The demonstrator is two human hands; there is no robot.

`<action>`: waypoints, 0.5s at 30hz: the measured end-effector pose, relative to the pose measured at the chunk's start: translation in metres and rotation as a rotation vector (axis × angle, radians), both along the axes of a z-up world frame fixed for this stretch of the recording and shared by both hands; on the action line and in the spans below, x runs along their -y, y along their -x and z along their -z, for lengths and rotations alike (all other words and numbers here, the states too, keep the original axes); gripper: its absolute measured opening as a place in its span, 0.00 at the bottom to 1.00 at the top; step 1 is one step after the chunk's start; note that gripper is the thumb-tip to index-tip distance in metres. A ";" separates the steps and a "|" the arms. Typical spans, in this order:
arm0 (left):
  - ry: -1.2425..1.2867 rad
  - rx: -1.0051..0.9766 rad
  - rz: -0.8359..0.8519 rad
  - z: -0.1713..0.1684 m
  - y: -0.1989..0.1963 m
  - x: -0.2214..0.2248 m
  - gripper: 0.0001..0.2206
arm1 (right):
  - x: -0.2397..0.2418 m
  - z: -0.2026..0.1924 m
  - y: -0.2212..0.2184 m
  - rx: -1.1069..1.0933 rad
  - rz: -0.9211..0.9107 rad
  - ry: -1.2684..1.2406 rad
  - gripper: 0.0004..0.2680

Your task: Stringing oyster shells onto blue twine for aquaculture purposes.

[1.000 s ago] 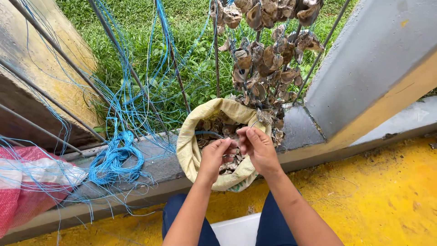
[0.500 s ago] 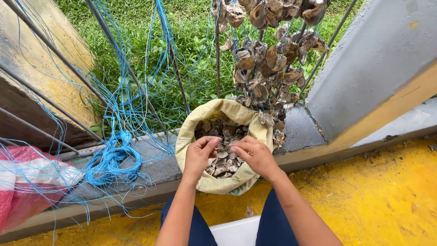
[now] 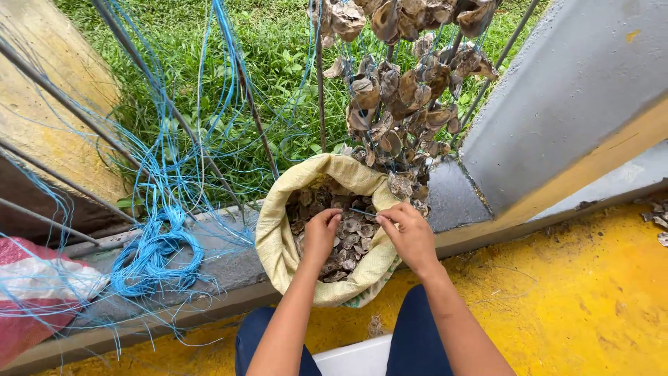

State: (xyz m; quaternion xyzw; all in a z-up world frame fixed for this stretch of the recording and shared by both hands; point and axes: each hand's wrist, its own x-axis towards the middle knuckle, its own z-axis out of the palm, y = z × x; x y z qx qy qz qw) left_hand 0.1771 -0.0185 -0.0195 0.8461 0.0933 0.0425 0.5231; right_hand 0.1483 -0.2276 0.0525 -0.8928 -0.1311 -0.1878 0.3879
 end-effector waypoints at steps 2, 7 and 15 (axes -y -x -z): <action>-0.157 0.190 0.039 0.037 -0.018 0.006 0.10 | -0.002 0.008 0.000 -0.015 -0.007 -0.015 0.06; -0.543 0.283 0.177 0.064 -0.033 0.019 0.15 | -0.006 0.012 0.003 -0.054 -0.039 -0.033 0.07; -0.589 0.194 0.366 0.054 -0.005 0.017 0.15 | -0.011 0.011 0.007 -0.083 -0.032 -0.082 0.07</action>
